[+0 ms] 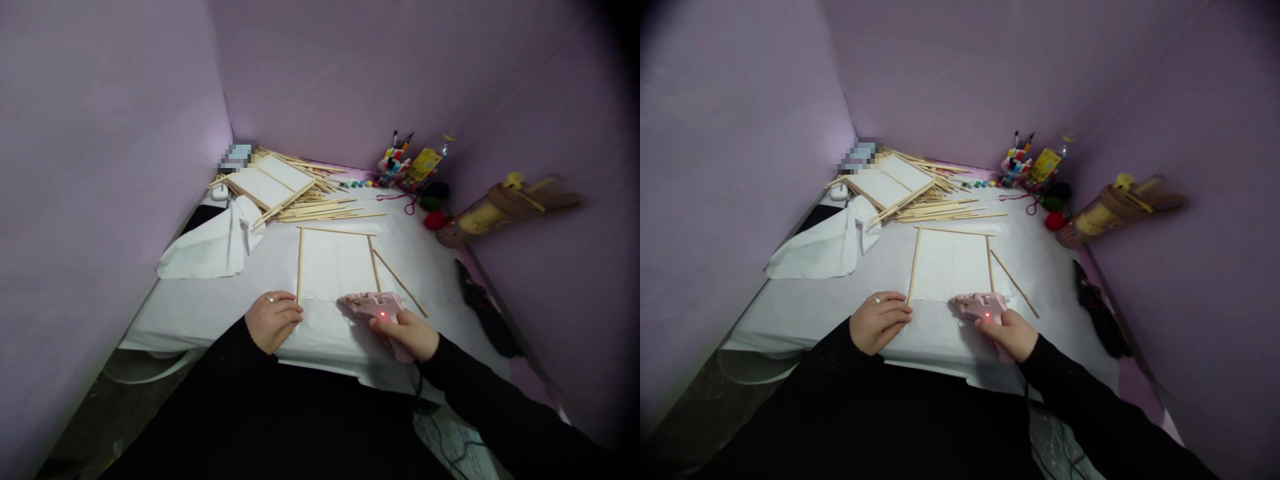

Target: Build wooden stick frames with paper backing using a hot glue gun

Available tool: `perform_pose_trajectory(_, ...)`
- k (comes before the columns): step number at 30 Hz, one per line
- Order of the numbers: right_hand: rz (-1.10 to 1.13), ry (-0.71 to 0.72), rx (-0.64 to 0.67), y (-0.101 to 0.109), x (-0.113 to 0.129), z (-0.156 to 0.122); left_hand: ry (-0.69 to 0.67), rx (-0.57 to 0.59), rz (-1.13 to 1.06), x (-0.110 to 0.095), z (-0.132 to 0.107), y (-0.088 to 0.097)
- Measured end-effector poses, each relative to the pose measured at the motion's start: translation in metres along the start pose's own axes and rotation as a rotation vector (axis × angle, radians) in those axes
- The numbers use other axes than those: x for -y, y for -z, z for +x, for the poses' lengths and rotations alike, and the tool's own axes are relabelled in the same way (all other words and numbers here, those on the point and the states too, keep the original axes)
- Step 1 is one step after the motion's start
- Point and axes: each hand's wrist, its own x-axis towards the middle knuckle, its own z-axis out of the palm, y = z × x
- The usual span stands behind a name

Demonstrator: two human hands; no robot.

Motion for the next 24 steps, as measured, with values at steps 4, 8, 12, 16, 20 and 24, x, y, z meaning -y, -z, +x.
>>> perform_pose_trajectory(4, 0.008, -0.004, -0.003, 0.001, 0.002, -0.003, 0.017, 0.009, -0.003, 0.0, 0.0, 0.0)
perform_pose_trajectory(8, -0.006, -0.044, -0.018, 0.004, 0.001, -0.005, 0.013, 0.008, -0.002, -0.001, 0.0, 0.0)
perform_pose_trajectory(12, 0.003, -0.05, -0.013, 0.007, 0.0, -0.007, 0.005, -0.002, -0.004, -0.001, 0.0, 0.0)
perform_pose_trajectory(16, 0.01, -0.032, -0.009, 0.008, -0.001, -0.009, 0.003, 0.002, -0.013, -0.001, 0.001, 0.0)
perform_pose_trajectory(20, 0.035, -0.033, -0.04, 0.009, -0.008, -0.009, -0.003, -0.001, -0.007, -0.001, 0.002, 0.001)
perform_pose_trajectory(24, 0.029, -0.07, -0.053, 0.011, -0.018, -0.007, -0.001, 0.011, 0.002, -0.003, 0.004, 0.004)
